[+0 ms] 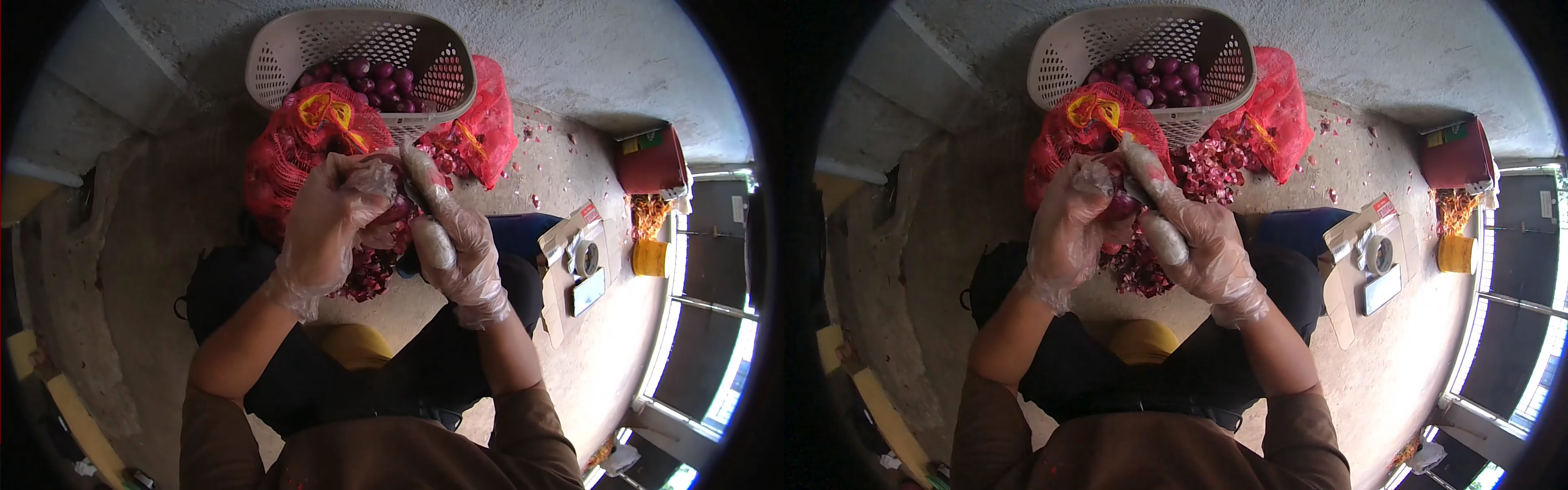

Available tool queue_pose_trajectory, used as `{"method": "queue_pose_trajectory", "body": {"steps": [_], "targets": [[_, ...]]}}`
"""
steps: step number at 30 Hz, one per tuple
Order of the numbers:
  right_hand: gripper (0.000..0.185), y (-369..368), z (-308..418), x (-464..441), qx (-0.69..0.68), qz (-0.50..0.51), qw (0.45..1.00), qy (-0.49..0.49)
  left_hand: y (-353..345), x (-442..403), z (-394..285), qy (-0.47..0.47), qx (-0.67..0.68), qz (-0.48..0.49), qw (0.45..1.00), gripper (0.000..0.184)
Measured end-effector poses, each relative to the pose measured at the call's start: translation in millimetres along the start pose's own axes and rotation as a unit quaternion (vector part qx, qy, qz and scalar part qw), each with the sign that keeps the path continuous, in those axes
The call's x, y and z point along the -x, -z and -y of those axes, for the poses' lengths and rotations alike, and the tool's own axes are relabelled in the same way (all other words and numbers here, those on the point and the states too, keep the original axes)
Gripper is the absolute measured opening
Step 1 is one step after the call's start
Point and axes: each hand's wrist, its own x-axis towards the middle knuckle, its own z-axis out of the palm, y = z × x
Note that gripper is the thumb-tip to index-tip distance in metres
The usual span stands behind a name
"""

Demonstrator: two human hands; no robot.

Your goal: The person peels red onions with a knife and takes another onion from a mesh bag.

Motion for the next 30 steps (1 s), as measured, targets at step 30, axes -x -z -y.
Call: {"method": "queue_pose_trajectory", "body": {"steps": [30], "targets": [[0.069,14,-1,-2,-0.216,0.043,0.975,-0.023,7,-1,1,0.029,0.072,0.104,0.992,0.055]]}}
